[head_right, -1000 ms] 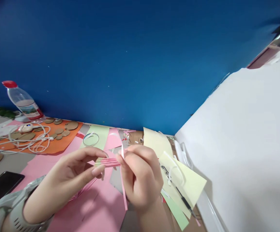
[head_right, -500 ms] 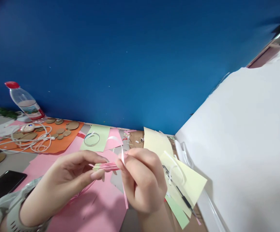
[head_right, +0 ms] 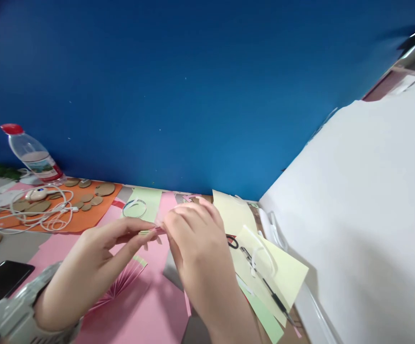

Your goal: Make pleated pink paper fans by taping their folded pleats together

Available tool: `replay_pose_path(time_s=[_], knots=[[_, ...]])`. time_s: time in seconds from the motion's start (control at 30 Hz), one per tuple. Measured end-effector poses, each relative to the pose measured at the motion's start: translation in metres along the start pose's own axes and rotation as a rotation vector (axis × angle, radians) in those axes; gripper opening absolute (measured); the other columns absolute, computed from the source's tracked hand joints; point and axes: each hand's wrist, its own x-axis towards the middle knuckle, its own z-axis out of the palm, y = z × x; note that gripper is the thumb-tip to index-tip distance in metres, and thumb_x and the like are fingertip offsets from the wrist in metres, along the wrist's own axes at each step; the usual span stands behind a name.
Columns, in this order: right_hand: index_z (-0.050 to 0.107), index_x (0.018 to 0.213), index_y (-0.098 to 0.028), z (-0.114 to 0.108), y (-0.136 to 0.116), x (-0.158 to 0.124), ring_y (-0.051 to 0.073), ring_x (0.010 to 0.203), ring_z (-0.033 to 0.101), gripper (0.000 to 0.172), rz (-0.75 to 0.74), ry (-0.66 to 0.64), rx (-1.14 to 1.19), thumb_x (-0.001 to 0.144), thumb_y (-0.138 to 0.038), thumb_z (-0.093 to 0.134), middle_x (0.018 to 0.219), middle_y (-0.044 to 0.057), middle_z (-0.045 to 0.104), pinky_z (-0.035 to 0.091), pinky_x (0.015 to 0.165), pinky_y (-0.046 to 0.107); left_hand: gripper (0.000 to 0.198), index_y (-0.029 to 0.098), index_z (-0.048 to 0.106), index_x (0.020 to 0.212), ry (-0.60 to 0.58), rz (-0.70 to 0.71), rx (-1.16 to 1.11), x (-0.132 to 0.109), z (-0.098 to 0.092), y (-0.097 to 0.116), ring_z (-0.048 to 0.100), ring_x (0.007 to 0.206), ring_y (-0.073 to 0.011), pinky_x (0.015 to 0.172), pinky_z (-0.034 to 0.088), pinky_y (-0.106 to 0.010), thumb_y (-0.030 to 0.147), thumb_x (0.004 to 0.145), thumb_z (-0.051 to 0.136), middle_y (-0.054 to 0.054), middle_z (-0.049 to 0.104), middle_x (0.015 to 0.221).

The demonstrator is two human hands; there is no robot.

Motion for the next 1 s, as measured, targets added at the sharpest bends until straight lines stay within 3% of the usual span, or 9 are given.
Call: replay_pose_path(time_s=[0.13, 0.3, 0.4, 0.57, 0.7, 0.9, 1.0], knots=[[0.051, 0.085, -0.022, 0.001, -0.002, 0.003, 0.013, 0.074, 0.053, 0.011, 0.019, -0.155, 0.062, 0.089, -0.015, 0.044, 0.073, -0.003, 0.057, 0.031, 0.098, 0.041, 0.019, 0.029, 0.065, 0.099, -0.039, -0.003, 0.089, 0.0, -0.004, -0.001, 0.062, 0.078, -0.0138, 0.066, 0.047, -0.02, 0.031, 0.087, 0.05, 0.003, 0.07, 0.09], [0.051, 0.084, -0.025, 0.003, -0.007, 0.004, 0.013, 0.074, 0.051, 0.007, 0.223, -0.244, 0.179, 0.09, -0.028, 0.049, 0.076, -0.004, 0.055, 0.04, 0.078, 0.029, 0.023, 0.029, 0.066, 0.101, -0.052, -0.015, 0.115, 0.004, -0.014, -0.001, 0.063, 0.078, -0.0158, 0.064, 0.048, -0.021, 0.032, 0.087, 0.048, 0.001, 0.07, 0.09], [0.052, 0.085, -0.026, 0.003, -0.008, 0.004, 0.012, 0.078, 0.053, 0.007, 0.261, -0.266, 0.232, 0.09, -0.028, 0.048, 0.079, -0.004, 0.056, 0.04, 0.072, 0.026, 0.024, 0.029, 0.065, 0.104, -0.081, -0.043, 0.083, 0.006, -0.019, -0.003, 0.063, 0.08, -0.0159, 0.067, 0.049, -0.022, 0.034, 0.087, 0.049, 0.0, 0.069, 0.093], [0.052, 0.085, -0.024, 0.003, -0.007, 0.001, 0.011, 0.067, 0.055, 0.005, 0.232, -0.181, 0.288, 0.089, -0.023, 0.049, 0.073, -0.004, 0.057, 0.042, 0.062, 0.024, 0.031, 0.031, 0.059, 0.113, -0.161, -0.124, -0.186, 0.006, -0.025, -0.006, 0.062, 0.085, -0.0156, 0.072, 0.053, -0.023, 0.035, 0.083, 0.056, 0.0, 0.065, 0.096], [0.052, 0.089, -0.024, 0.002, -0.008, -0.003, 0.012, 0.069, 0.058, 0.007, 0.165, -0.055, 0.322, 0.086, -0.018, 0.054, 0.08, -0.003, 0.061, 0.046, 0.066, 0.025, 0.044, 0.032, 0.053, 0.116, -0.162, -0.168, -0.394, 0.003, -0.025, -0.003, 0.063, 0.079, -0.0139, 0.067, 0.054, -0.022, 0.034, 0.075, 0.067, 0.001, 0.062, 0.087], [0.052, 0.091, -0.026, 0.002, -0.01, -0.003, 0.011, 0.071, 0.06, 0.013, 0.173, 0.011, 0.366, 0.083, -0.017, 0.058, 0.084, -0.003, 0.063, 0.048, 0.063, 0.023, 0.012, 0.027, 0.064, 0.092, -0.017, -0.072, -0.334, -0.002, -0.016, 0.0, 0.063, 0.077, -0.0118, 0.067, 0.054, -0.019, 0.03, 0.081, 0.061, 0.001, 0.065, 0.088], [0.052, 0.094, -0.024, 0.006, -0.007, -0.001, 0.014, 0.083, 0.06, 0.014, 0.103, 0.035, 0.32, 0.084, -0.015, 0.057, 0.09, 0.0, 0.062, 0.049, 0.074, 0.028, 0.009, 0.025, 0.065, 0.087, 0.043, -0.038, -0.298, 0.0, -0.015, 0.001, 0.063, 0.069, -0.0102, 0.063, 0.054, -0.017, 0.029, 0.083, 0.058, 0.002, 0.066, 0.08]])
